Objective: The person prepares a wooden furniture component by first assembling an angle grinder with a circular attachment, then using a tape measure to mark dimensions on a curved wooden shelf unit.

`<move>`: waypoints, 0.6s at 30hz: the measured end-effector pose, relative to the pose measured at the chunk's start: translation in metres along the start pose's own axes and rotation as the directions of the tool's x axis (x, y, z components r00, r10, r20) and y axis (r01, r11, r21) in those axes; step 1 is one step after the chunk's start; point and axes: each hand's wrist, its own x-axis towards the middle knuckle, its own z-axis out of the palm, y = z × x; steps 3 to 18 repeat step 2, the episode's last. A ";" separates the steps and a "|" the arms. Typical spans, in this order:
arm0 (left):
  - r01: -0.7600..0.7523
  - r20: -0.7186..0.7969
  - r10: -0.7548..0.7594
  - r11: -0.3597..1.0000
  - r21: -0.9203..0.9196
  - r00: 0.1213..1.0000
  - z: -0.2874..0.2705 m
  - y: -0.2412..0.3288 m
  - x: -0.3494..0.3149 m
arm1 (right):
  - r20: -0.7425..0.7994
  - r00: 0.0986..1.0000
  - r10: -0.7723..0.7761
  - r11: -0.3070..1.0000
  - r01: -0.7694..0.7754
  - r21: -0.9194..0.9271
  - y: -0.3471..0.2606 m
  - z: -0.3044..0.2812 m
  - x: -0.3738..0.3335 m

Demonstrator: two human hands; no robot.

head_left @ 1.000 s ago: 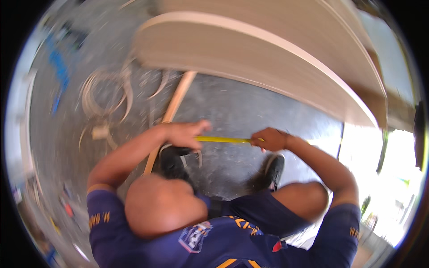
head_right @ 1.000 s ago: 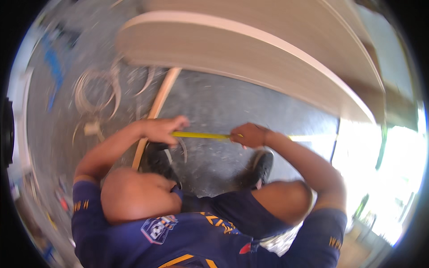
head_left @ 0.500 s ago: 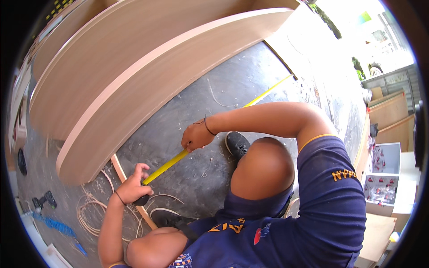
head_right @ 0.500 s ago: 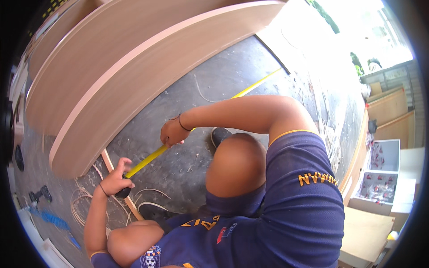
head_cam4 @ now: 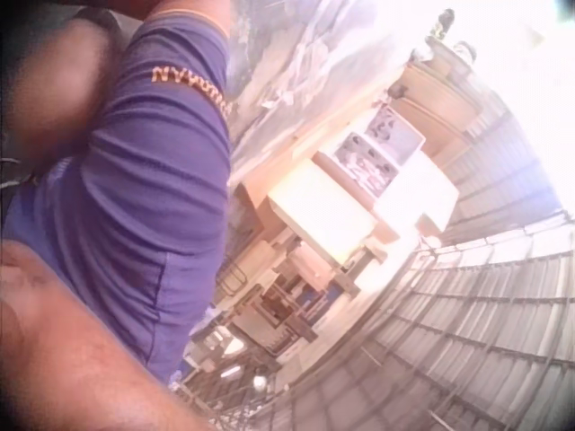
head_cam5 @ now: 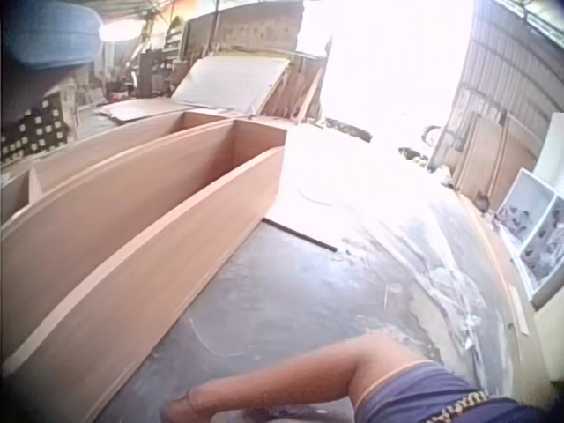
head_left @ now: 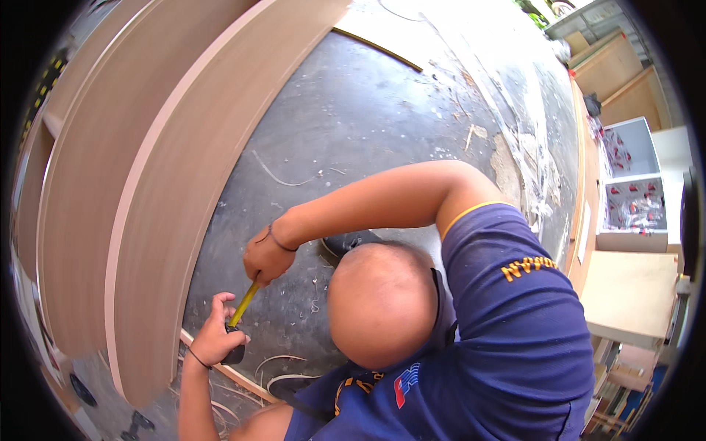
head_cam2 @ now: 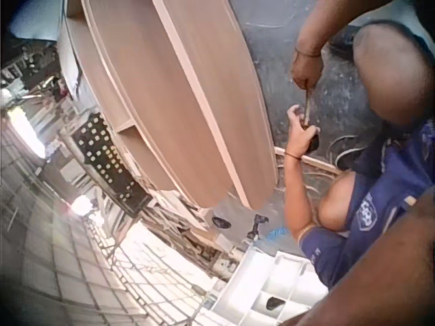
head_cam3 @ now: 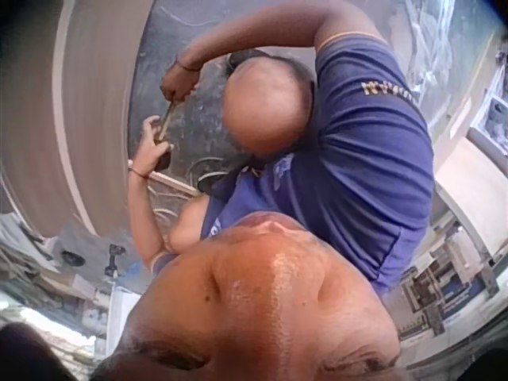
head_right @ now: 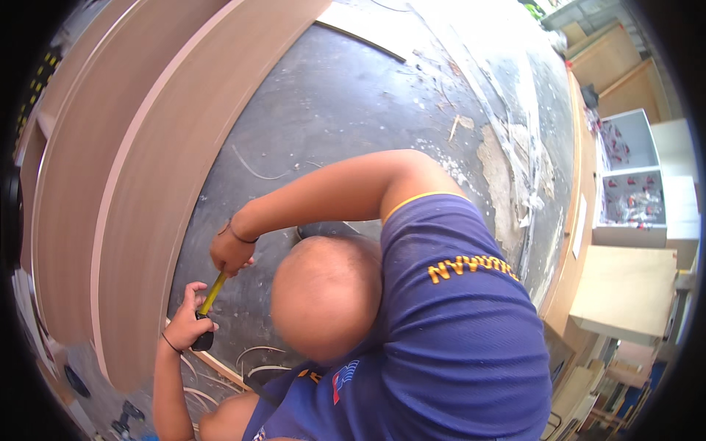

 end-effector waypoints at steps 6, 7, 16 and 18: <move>0.006 0.013 -0.006 1.000 0.009 1.000 -0.002 0.010 0.011 | -0.120 0.990 -0.070 0.997 0.067 -0.027 0.010 -0.001 0.001; 0.006 0.013 -0.006 1.000 0.009 1.000 -0.002 0.010 0.011 | -0.120 0.990 -0.070 0.997 0.067 -0.027 0.010 -0.001 0.001; 0.006 0.013 -0.006 1.000 0.009 1.000 -0.002 0.010 0.011 | -0.120 0.990 -0.070 0.997 0.067 -0.027 0.010 -0.001 0.001; 0.006 0.013 -0.006 1.000 0.009 1.000 -0.002 0.010 0.011 | -0.120 0.990 -0.070 0.997 0.067 -0.027 0.010 -0.001 0.001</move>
